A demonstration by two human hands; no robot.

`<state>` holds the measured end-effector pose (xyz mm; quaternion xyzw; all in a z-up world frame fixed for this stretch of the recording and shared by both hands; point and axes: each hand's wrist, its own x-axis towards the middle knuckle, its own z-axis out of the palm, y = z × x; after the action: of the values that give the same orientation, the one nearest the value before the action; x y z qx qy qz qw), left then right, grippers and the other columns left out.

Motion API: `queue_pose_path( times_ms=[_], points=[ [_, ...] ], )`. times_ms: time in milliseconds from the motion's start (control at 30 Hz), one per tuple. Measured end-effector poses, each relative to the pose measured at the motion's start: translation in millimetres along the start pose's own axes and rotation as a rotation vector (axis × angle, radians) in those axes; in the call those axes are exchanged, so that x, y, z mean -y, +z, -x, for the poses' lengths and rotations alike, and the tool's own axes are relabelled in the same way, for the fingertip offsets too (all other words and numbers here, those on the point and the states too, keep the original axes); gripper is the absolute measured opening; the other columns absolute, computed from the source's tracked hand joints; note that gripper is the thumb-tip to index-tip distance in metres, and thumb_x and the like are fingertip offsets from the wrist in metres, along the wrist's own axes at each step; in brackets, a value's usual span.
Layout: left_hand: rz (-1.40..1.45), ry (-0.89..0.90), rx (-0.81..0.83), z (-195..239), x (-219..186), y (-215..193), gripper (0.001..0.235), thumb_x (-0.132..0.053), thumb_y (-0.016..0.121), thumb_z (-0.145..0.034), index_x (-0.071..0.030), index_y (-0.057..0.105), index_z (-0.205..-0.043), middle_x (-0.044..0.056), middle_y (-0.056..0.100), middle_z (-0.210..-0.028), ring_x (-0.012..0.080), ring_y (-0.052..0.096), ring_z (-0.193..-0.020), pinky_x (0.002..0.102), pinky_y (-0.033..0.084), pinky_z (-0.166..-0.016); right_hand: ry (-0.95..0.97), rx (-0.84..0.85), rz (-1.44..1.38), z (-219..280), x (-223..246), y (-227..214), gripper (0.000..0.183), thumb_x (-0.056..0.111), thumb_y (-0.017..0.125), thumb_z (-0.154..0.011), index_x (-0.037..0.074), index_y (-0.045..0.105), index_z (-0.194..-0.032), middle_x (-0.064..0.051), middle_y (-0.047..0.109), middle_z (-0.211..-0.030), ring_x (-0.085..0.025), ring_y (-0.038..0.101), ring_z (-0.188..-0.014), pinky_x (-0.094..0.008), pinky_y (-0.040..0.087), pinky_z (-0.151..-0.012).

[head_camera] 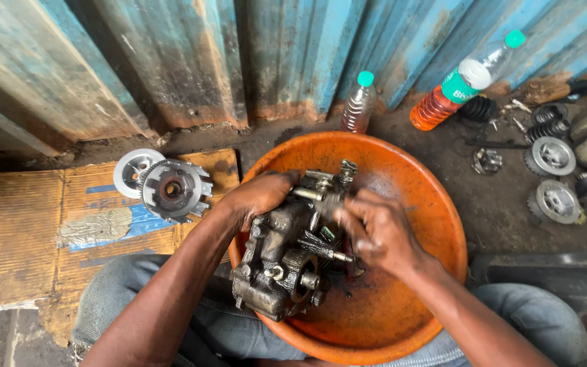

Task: The person scrubs a greasy engine component inside an orange basin using a red-handled brush and their hands. They rotate the part to clean different sides, then pour liquid from a plastic bottle onto the component to rinse it.

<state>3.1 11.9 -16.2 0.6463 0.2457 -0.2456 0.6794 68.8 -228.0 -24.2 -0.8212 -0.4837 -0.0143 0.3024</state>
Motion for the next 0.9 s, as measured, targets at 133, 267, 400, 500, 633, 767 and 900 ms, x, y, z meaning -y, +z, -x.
queue_pose_path(
  times_ms=[133, 267, 400, 500, 633, 767, 900],
  points=[
    [-0.047, 0.031, -0.005, -9.9, 4.5, -1.2, 0.050, -0.041, 0.037, -0.105, -0.003, 0.070, -0.101, 0.009, 0.071, -0.076, 0.0163, 0.062, -0.052, 0.035, 0.053, -0.055, -0.046, 0.187, -0.109, 4.5, -5.5, -14.8, 0.018, 0.020, 0.074, -0.090, 0.004, 0.079, -0.084, -0.004, 0.055, -0.064, -0.014, 0.050, -0.054, -0.038, 0.041, -0.045],
    [-0.231, 0.185, 0.014, -17.1, 10.4, -2.2, 0.045, -0.037, 0.039, -0.103, -0.003, 0.069, -0.102, 0.009, 0.070, -0.079, 0.0129, 0.063, -0.054, 0.034, 0.053, -0.053, -0.098, -0.059, -0.104, -10.8, -8.6, -26.7, 0.017, 0.016, 0.069, -0.095, 0.003, 0.078, -0.091, -0.003, 0.062, -0.075, -0.012, 0.055, -0.061, -0.035, 0.045, -0.050],
    [0.086, -0.008, 0.005, -3.1, 3.3, 1.0, 0.048, -0.040, 0.040, -0.103, -0.002, 0.069, -0.100, 0.012, 0.071, -0.076, 0.0173, 0.062, -0.048, 0.035, 0.053, -0.047, -0.025, 0.146, -0.102, -4.8, 5.6, -11.5, 0.017, 0.016, 0.072, -0.091, 0.001, 0.079, -0.095, -0.005, 0.057, -0.070, -0.015, 0.052, -0.055, -0.036, 0.043, -0.046],
    [0.208, -0.009, 0.039, 3.1, -2.5, 6.9, 0.042, -0.036, 0.044, -0.102, -0.002, 0.068, -0.101, 0.011, 0.073, -0.077, 0.0162, 0.066, -0.051, 0.034, 0.056, -0.049, -0.149, 0.287, -0.158, 1.2, 8.0, -17.2, 0.015, 0.015, 0.071, -0.092, 0.005, 0.080, -0.098, -0.004, 0.055, -0.071, -0.015, 0.054, -0.060, -0.034, 0.046, -0.049],
    [0.136, 0.003, 0.037, 3.1, -1.8, 4.1, 0.044, -0.037, 0.042, -0.102, -0.002, 0.068, -0.099, 0.010, 0.071, -0.074, 0.0157, 0.063, -0.047, 0.034, 0.053, -0.046, -0.217, 0.321, -0.112, -5.1, 2.5, -28.0, 0.022, 0.014, 0.065, -0.095, 0.003, 0.078, -0.108, -0.003, 0.052, -0.074, -0.014, 0.054, -0.060, -0.034, 0.046, -0.051],
    [0.098, -0.007, 0.011, -0.9, 3.2, -2.6, 0.047, -0.040, 0.042, -0.103, -0.002, 0.067, -0.098, 0.010, 0.069, -0.069, 0.0159, 0.059, -0.043, 0.033, 0.050, -0.042, -0.312, 0.045, 0.082, -21.6, -22.7, -14.0, 0.025, 0.017, 0.064, -0.095, -0.002, 0.074, -0.107, -0.003, 0.050, -0.077, -0.015, 0.053, -0.065, -0.033, 0.047, -0.049],
    [0.035, 0.008, 0.026, -4.5, 8.0, -11.6, 0.050, -0.044, 0.038, -0.103, -0.003, 0.067, -0.098, 0.009, 0.066, -0.065, 0.0177, 0.055, -0.038, 0.034, 0.045, -0.036, -0.232, 0.101, -0.062, -0.3, -25.1, 14.0, 0.024, 0.027, 0.064, -0.099, 0.007, 0.077, -0.099, 0.001, 0.051, -0.074, -0.013, 0.053, -0.060, -0.030, 0.047, -0.046]
  ],
)
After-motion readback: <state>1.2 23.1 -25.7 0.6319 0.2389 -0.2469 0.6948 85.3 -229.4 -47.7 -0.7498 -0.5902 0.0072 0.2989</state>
